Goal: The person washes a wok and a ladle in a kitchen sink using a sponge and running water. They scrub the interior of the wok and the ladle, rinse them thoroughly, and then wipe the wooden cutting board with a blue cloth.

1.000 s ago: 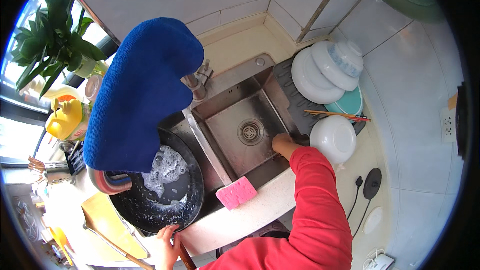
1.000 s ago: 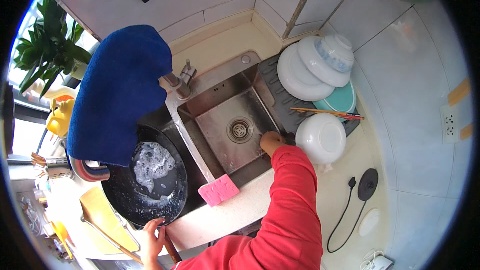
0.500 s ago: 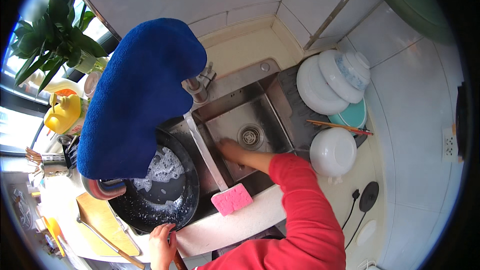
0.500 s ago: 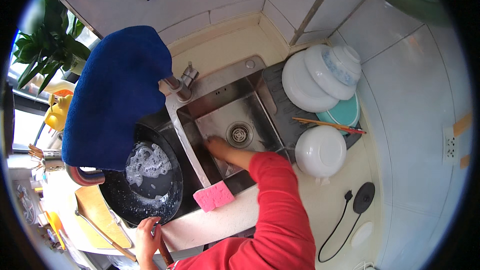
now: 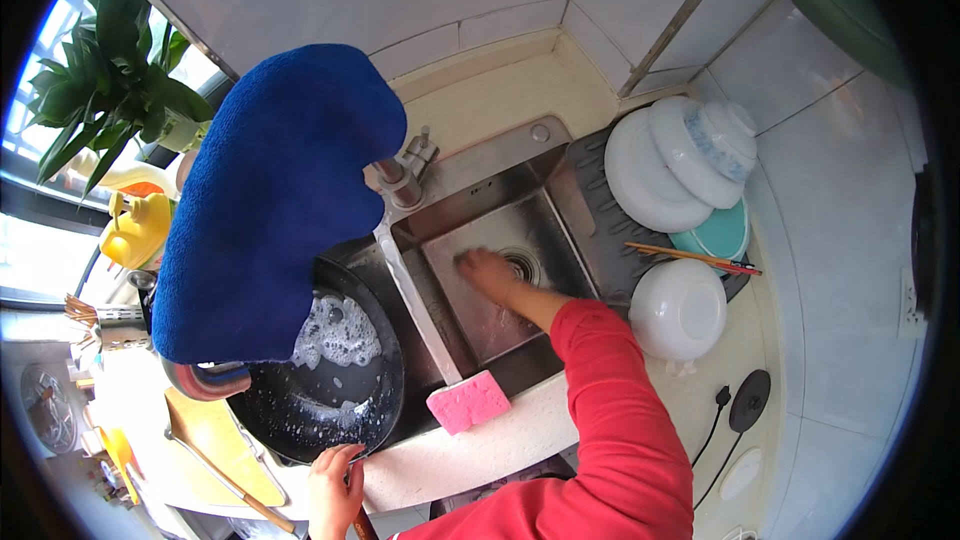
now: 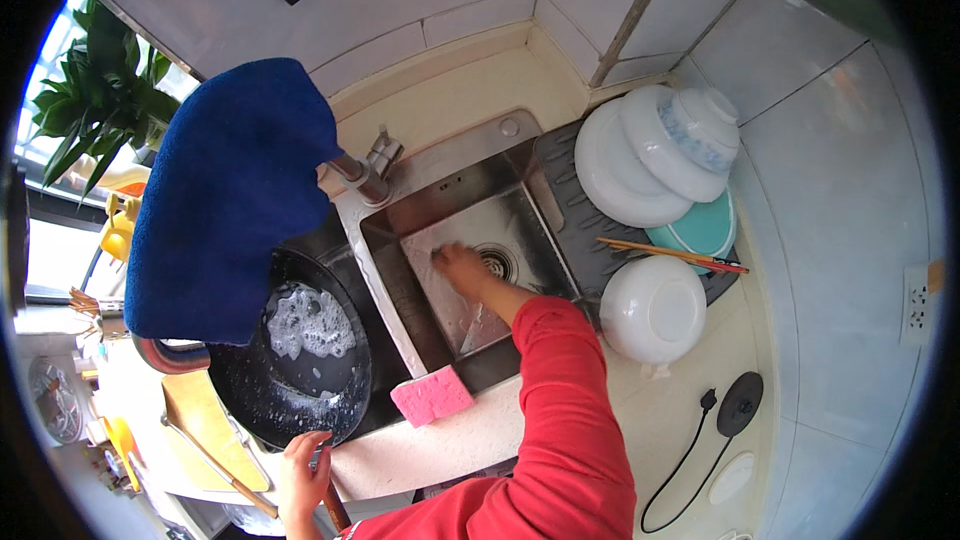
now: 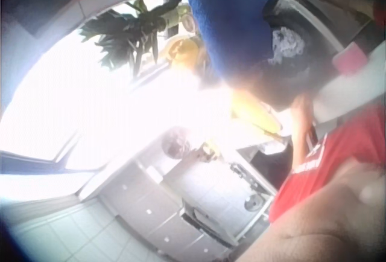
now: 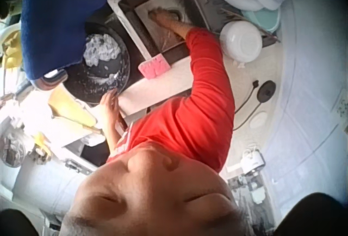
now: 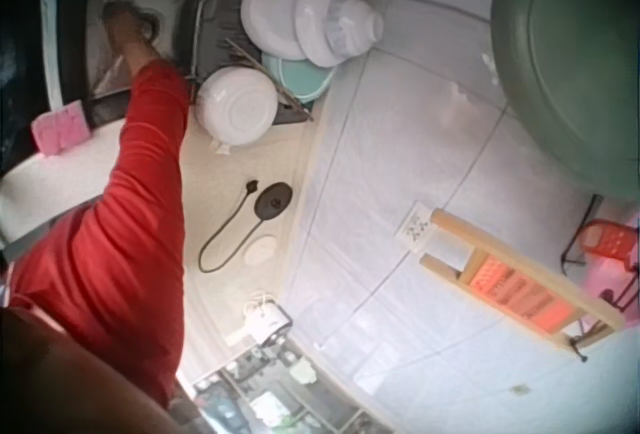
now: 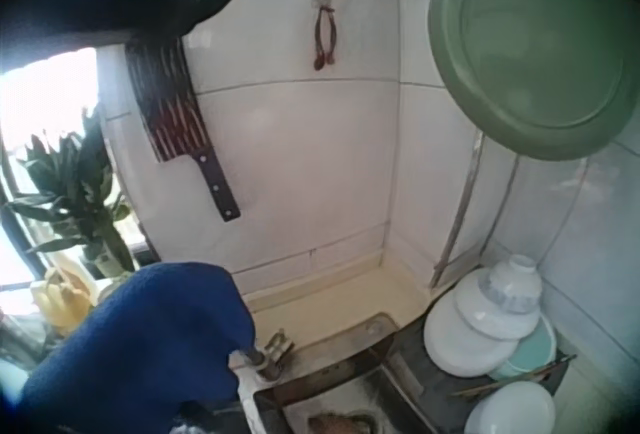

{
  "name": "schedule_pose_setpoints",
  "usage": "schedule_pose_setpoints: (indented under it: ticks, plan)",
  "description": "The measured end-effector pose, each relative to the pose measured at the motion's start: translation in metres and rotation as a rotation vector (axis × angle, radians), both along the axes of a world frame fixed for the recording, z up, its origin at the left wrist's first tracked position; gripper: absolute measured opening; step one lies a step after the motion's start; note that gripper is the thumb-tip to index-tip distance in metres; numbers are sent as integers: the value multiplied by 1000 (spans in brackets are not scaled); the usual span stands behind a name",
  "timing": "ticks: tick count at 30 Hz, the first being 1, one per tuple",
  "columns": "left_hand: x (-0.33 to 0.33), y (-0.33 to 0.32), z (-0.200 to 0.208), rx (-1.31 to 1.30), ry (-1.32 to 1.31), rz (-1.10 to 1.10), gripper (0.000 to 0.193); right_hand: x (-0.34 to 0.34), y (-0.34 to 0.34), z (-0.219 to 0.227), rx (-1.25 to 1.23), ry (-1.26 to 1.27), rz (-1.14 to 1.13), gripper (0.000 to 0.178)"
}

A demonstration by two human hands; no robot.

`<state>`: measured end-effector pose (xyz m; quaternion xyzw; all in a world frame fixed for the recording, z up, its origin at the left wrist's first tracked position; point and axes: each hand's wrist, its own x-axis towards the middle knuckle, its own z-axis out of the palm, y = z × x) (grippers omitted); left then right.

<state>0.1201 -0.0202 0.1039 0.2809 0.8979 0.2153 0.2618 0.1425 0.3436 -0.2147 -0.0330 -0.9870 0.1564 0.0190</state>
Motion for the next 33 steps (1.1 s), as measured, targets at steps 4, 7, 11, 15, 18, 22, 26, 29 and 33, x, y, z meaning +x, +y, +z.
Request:
schedule_pose_setpoints:
  ticks: [4, 7, 11, 15, 18, 22, 26, 29, 33]
  plan:
    - [2, -17, -6, -33, 34, -3, 19, 19, 63, 18, 184, -141, -544, 13]
    - [2, -9, 3, -18, -3, -19, 19, 79, 78, -35, 82, -195, -1005, 15]
    - [3, -4, 4, -27, -20, -39, 19, 103, -6, -59, 160, -992, -27, 25]
    - [10, -8, 10, -24, -24, 16, 19, 0, -71, 26, -184, -308, -84, 23]
    - [3, -6, 1, -19, -9, -45, 19, -43, -19, -11, 63, -23, -147, 21]
    - [7, -33, -8, -40, 24, 4, 18, -38, 32, -9, 284, 29, -321, 15]
    - [8, -38, 2, -16, 10, 36, 18, 12, 84, -26, 352, -244, -877, 15]
    - [11, -36, 11, -49, -36, 130, 18, 43, 55, 15, 26, -585, -941, 22]
    - [4, -36, 13, 64, -6, 71, 18, 52, 40, 33, 280, -786, -607, 28]
